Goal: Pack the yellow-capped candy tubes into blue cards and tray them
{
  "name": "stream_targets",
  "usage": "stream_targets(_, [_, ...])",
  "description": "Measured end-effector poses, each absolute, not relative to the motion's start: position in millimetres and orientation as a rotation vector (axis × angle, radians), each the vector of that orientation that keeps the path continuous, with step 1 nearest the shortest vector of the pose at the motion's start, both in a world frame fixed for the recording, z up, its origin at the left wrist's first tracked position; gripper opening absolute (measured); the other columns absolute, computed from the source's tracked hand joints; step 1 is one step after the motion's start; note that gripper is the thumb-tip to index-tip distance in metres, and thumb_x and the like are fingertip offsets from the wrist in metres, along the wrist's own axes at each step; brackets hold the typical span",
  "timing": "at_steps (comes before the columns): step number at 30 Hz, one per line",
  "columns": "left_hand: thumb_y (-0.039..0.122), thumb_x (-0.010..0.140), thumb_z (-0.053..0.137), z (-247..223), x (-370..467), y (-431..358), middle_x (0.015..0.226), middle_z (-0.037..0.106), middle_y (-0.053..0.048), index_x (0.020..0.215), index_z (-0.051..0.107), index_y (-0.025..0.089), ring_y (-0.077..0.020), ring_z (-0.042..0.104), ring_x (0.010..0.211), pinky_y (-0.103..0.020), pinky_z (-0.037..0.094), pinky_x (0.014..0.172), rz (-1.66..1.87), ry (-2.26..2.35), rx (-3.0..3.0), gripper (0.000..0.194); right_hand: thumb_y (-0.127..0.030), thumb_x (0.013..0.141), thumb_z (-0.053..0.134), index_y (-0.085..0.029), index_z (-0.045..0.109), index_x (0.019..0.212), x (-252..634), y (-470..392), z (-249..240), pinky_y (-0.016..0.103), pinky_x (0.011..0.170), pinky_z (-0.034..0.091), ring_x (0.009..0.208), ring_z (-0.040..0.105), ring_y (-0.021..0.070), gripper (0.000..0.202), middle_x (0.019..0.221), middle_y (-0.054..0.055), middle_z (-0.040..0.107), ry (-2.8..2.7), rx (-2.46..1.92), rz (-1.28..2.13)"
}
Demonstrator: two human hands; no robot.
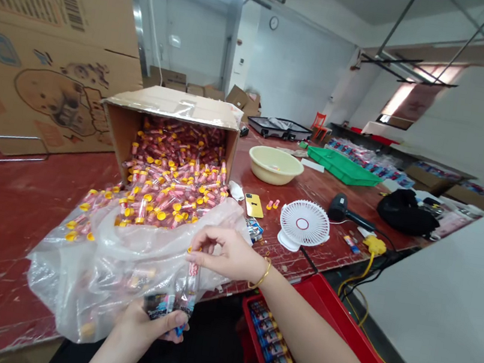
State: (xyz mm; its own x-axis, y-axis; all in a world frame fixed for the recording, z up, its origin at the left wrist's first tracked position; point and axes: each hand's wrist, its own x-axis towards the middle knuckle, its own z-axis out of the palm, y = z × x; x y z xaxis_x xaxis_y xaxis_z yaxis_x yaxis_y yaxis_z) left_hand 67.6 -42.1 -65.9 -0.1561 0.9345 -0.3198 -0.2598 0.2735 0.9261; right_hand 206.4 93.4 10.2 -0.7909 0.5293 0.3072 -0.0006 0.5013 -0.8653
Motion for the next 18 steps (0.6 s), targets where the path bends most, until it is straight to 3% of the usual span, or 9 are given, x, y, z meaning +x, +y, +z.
stream_targets(4, [0.038, 0.060, 0.080, -60, 70, -44, 0.071, 0.077, -0.009, 0.080, 0.071, 0.012, -0.0228, 0.070, 0.065, -0.030, 0.056, 0.059, 1.251, 1.182, 0.567, 0.034, -0.040, 0.075, 0.069, -0.015, 0.057, 0.075, 206, 90, -17, 0.027, 0.066, 0.046, 0.069, 0.053, 0.0123, 0.028, 0.076, 0.002, 0.057, -1.962, -0.549, 1.565])
stream_targets(7, [0.039, 0.063, 0.079, -58, 73, -43, 0.086, 0.077, -0.013, 0.091, 0.072, 0.011, -0.0252, 0.070, 0.078, -0.031, 0.057, 0.063, 1.244, 1.102, 0.453, 0.040, -0.043, 0.075, 0.068, -0.017, 0.055, 0.083, 212, 71, -37, 0.028, 0.073, 0.046, 0.076, 0.054, 0.0134, 0.031, 0.082, 0.002, 0.056, -1.901, -0.560, 1.587])
stream_targets(12, [0.036, 0.069, 0.075, -63, 81, -35, 0.083, 0.076, -0.011, 0.088, 0.074, 0.012, -0.0229, 0.070, 0.078, -0.027, 0.056, 0.063, 1.221, 0.995, 0.333, 0.030, -0.032, 0.044, 0.088, -0.022, 0.040, 0.115, 219, 22, -62, 0.032, 0.081, 0.048, 0.095, 0.053, 0.0211, 0.086, 0.110, 0.007, 0.049, -2.033, -0.567, 1.413])
stream_targets(15, [0.037, 0.071, 0.074, -66, 83, -33, 0.079, 0.076, -0.011, 0.085, 0.075, 0.011, -0.0223, 0.069, 0.076, -0.028, 0.055, 0.064, 1.200, 0.956, 0.324, 0.030, -0.017, 0.050, 0.081, -0.023, 0.039, 0.112, 216, 7, -73, 0.032, 0.080, 0.048, 0.093, 0.053, 0.0202, 0.075, 0.107, 0.005, 0.048, -2.002, -0.772, 1.133])
stream_targets(18, [0.037, 0.072, 0.074, -67, 82, -36, 0.081, 0.076, -0.011, 0.090, 0.074, 0.012, -0.0220, 0.069, 0.075, -0.028, 0.055, 0.065, 1.194, 0.941, 0.381, 0.032, -0.011, 0.056, 0.070, -0.023, 0.038, 0.109, 212, 4, -77, 0.028, 0.070, 0.048, 0.077, 0.053, 0.0149, 0.063, 0.091, 0.000, 0.049, -1.956, -0.828, 1.095])
